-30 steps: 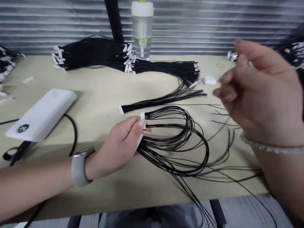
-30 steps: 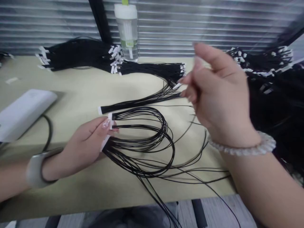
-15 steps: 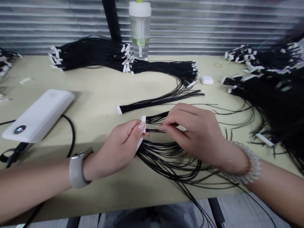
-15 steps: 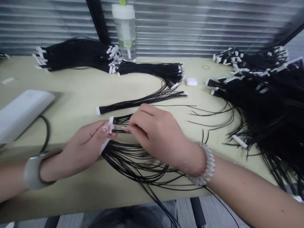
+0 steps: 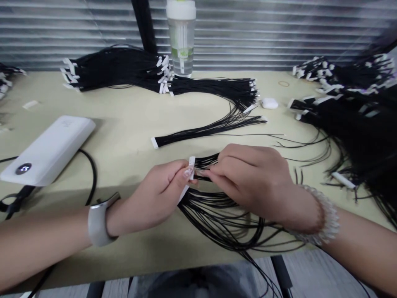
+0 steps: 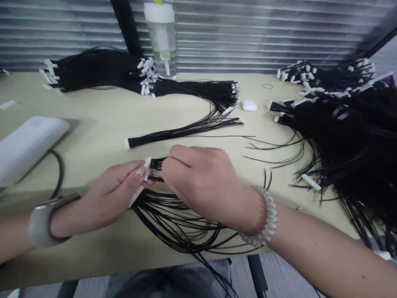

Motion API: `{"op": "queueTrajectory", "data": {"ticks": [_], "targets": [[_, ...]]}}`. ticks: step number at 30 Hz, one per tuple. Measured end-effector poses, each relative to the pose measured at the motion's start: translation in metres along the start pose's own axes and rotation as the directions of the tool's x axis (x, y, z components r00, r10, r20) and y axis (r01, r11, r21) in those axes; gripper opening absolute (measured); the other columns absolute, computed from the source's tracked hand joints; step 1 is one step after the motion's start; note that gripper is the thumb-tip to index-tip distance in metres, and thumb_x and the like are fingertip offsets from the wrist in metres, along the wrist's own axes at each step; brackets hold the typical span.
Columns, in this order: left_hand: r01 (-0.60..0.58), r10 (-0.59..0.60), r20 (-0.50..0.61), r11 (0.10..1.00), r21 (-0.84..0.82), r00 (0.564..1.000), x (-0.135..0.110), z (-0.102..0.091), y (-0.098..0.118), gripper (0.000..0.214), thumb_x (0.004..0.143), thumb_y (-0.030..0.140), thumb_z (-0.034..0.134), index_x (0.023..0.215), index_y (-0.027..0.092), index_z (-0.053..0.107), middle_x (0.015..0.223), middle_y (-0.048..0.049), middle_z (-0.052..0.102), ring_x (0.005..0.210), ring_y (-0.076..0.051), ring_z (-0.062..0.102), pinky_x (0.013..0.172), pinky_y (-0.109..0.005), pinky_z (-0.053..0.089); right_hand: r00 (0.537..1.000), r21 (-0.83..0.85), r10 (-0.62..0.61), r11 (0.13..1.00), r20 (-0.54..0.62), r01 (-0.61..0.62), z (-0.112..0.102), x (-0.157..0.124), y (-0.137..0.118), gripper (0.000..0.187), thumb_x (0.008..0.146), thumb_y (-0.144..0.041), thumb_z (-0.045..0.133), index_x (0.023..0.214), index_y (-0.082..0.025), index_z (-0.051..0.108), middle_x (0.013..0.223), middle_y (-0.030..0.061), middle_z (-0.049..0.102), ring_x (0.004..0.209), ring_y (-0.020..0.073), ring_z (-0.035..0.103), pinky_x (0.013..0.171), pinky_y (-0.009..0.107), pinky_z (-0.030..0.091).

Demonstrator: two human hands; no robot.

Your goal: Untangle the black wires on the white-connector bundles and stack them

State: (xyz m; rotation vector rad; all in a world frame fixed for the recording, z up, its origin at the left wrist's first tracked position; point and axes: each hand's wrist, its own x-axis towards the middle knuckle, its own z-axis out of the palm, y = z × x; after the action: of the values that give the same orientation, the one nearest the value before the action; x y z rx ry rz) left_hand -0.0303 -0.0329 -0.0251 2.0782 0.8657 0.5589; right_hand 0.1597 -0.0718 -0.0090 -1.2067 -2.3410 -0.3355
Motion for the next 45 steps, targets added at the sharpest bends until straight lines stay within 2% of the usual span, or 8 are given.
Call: {"op": "queueTrajectory", "data": {"ticks": [10,13,20,26,34,45], "targets": [[0.002,-0.001,0.027,1.000,-0.014,1.000,0.002,0.000,-0.001,0.029,0.090,0.030,0.031,0.070,0.017,0.047,0.065,0.0012,0.051,0.058,-0.010,0.043,0.055,-0.022,0.036,0.994,-0.024,-0.086,0.996,-0.062,0.085,-0.002,-0.001,-0.001,0.018,0.077,-0.015,0.053,0.061,-0.016,0.047,0.062,-0.0021,0.050,0.055,0.0073,0.043,0.051,0.023,0.031],[0.004,-0.003,0.030,1.000,-0.026,1.000,0.002,0.000,-0.001,0.029,0.090,0.030,0.031,0.070,0.017,0.047,0.066,0.0013,0.052,0.059,-0.010,0.044,0.055,-0.021,0.037,0.989,-0.046,-0.109,0.993,-0.101,0.104,-0.002,-0.001,-0.002,0.023,0.078,-0.019,0.053,0.058,-0.016,0.042,0.059,-0.0024,0.047,0.053,0.0072,0.041,0.050,0.023,0.031],[-0.002,0.002,0.041,1.000,0.002,0.999,0.002,0.000,0.000,0.029,0.090,0.030,0.032,0.070,0.018,0.050,0.065,0.0010,0.053,0.058,-0.011,0.045,0.056,-0.022,0.038,0.979,-0.117,-0.201,0.974,-0.041,0.196,-0.005,0.002,0.001,0.026,0.081,-0.019,0.050,0.059,-0.017,0.035,0.056,-0.0032,0.041,0.049,0.0077,0.030,0.046,0.024,0.024],[-0.007,0.007,0.055,1.000,-0.003,0.998,0.002,-0.001,-0.001,0.029,0.090,0.029,0.032,0.071,0.017,0.051,0.067,0.0009,0.055,0.058,-0.010,0.047,0.057,-0.021,0.039,0.967,-0.130,-0.252,0.958,0.039,0.255,-0.010,0.009,0.004,0.027,0.080,-0.017,0.048,0.055,-0.017,0.038,0.053,-0.0025,0.043,0.047,0.0083,0.028,0.044,0.025,0.022],[0.024,-0.025,0.095,1.000,0.012,0.995,0.004,0.000,-0.001,0.031,0.091,0.033,0.029,0.074,0.017,0.050,0.069,-0.0001,0.056,0.063,-0.012,0.050,0.061,-0.023,0.041,0.957,-0.137,-0.290,0.948,-0.012,0.286,-0.008,0.009,-0.001,0.029,0.082,-0.016,0.044,0.054,-0.016,0.040,0.053,-0.0017,0.046,0.048,0.0082,0.032,0.046,0.026,0.025],[-0.033,0.026,0.097,0.997,0.075,0.995,0.004,0.000,0.000,0.029,0.091,0.031,0.030,0.071,0.017,0.046,0.066,0.0021,0.053,0.059,-0.010,0.046,0.057,-0.022,0.037,0.916,-0.190,-0.401,0.901,-0.027,0.389,-0.006,0.010,0.000,0.024,0.078,-0.013,0.049,0.055,-0.017,0.045,0.050,-0.0019,0.046,0.047,0.0090,0.038,0.047,0.026,0.030]]}}
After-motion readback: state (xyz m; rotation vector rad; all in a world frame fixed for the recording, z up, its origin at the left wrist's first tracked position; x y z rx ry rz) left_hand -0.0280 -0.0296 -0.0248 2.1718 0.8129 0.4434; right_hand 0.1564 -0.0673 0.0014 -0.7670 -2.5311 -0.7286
